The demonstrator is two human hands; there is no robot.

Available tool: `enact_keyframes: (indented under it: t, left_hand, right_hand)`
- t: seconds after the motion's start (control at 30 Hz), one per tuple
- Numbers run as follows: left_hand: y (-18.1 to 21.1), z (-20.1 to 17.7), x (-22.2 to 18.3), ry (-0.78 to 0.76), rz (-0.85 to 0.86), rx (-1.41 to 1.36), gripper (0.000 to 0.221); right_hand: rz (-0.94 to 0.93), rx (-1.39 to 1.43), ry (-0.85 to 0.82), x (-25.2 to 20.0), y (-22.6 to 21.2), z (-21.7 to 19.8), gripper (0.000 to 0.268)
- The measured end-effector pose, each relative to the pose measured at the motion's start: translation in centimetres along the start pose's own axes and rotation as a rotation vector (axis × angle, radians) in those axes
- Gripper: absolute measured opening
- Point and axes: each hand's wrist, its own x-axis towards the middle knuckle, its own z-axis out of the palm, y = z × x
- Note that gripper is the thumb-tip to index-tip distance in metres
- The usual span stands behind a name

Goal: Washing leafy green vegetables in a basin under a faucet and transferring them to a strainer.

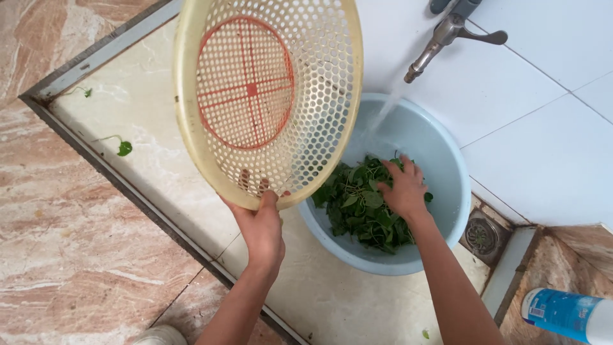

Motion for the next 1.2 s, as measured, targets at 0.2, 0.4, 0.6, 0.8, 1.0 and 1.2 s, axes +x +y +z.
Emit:
enact_keyframes:
  t: [0.2,0.4,0.6,0.8,1.0,1.2]
  left_hand:
    - [1.3,-0.8,2.0,0.06,-0.284,-0.106,0.098]
    - [-2.1,-5.7,7.1,0.028,-0.448,-0.411,0.058]
    - [0.2,-5.6,8.2,0.091,-0.59,-0.532,0.013]
    - [-2.0,-9.0,10.2,0.162,-0.613,-0.558,0.01]
    - [-0.6,-8.4,10.3,0.194,-0.584,-0.446,0.013]
    - [-2.6,-10.4,12.3,0.193,-0.584,-0.505,0.013]
  right_hand:
    - [0.624,0.937,-0.233,2.6,2.5,2.1,0.025]
    - [0.577,1.617,-0.086,9.5,0.6,-2.0,0.062]
    - [0.417,0.823,-0.521,4.9,-6.2,-9.5,0.065]
    - [-0.168,0.337,-1.033,-2.8,-13.1,-9.7,0.073]
    - [-0.259,0.378,-0.821,0.7,-16.7,-6.8,0.042]
    - [0.197,1.417,-0.561,7.4,-12.0,0.1,0.036]
